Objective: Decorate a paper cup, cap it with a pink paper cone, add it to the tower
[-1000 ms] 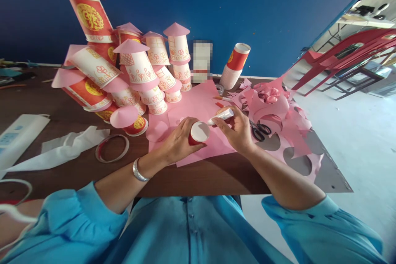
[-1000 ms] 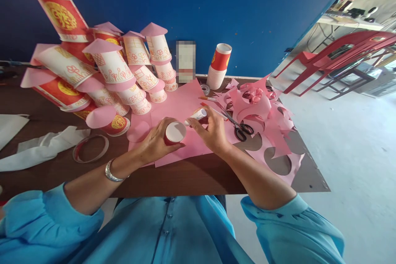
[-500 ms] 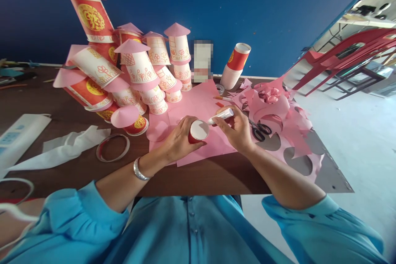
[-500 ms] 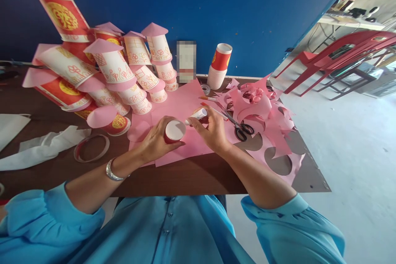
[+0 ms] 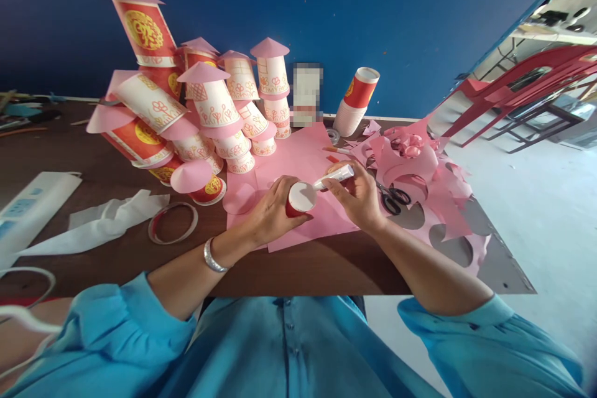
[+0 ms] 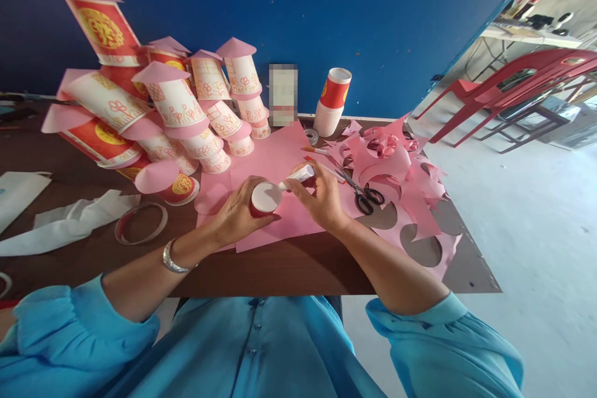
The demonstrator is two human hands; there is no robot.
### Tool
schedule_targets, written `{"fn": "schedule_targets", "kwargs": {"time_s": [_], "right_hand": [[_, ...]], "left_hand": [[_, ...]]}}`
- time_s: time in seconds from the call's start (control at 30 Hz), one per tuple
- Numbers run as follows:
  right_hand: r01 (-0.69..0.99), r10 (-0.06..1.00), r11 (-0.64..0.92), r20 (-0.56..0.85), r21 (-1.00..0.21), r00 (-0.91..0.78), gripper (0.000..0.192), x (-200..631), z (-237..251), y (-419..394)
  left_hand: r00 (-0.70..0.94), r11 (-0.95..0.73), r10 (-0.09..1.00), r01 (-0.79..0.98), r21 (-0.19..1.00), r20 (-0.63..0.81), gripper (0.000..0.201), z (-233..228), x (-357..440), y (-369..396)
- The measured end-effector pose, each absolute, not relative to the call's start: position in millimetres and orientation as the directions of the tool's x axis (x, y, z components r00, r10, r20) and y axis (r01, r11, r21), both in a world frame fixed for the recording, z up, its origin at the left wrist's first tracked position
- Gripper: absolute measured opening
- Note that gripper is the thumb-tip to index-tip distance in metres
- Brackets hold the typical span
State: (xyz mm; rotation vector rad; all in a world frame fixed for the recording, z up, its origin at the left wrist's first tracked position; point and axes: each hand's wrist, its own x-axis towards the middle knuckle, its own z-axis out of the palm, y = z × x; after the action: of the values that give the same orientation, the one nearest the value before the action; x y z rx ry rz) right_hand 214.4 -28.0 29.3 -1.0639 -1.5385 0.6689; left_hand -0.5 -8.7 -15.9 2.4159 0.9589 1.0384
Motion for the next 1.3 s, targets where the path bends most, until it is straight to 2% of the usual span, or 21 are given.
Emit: {"fn": "schedule_targets", "kwargs": {"time_s": [0.17,0.27,0.4,0.53,0.7,0.93,1.13,1.3], "right_hand": [[0.092,0.921,0.383,0.387,-0.919,0.035,0.040,214,29,-4],[-0.006,0.926,0.373,0.373,-0.928,-0.054,0.046,208,39,12],[-0.071,0.902,0.387,0.394,-0.919,-0.180,0.047,199,50,25],[-0.108,0.896,0.407,0.419,-0.907,-0.146,0.044,194,44,29],[-0.067,0.902,0.399,0.404,-0.915,-0.154,0.042,201,32,24],[0.010,0.887,0.445,0.440,-0.895,-0.138,0.037,207,28,20],[0.140,0.874,0.483,0.466,-0.864,-0.139,0.038,206,27,18],[0.134,0.898,0.438,0.425,-0.889,-0.110,0.039,206,26,22]], "left_hand": [[0.484,-0.723,0.691,0.439,0.533,0.537,0.064,-17,-1,-5],[0.448,-0.678,0.735,0.478,0.558,0.509,0.068,-20,-3,-2],[0.404,-0.639,0.768,0.521,0.565,0.496,0.072,-22,-6,3],[0.421,-0.659,0.751,0.521,0.542,0.508,0.068,-16,-9,2],[0.476,-0.691,0.723,0.501,0.522,0.500,0.058,-10,-10,-1],[0.481,-0.679,0.734,0.504,0.533,0.479,0.060,-11,-11,0],[0.475,-0.668,0.744,0.531,0.521,0.470,0.061,-9,-11,-1],[0.465,-0.668,0.744,0.545,0.507,0.480,0.059,-8,-10,0]]}}
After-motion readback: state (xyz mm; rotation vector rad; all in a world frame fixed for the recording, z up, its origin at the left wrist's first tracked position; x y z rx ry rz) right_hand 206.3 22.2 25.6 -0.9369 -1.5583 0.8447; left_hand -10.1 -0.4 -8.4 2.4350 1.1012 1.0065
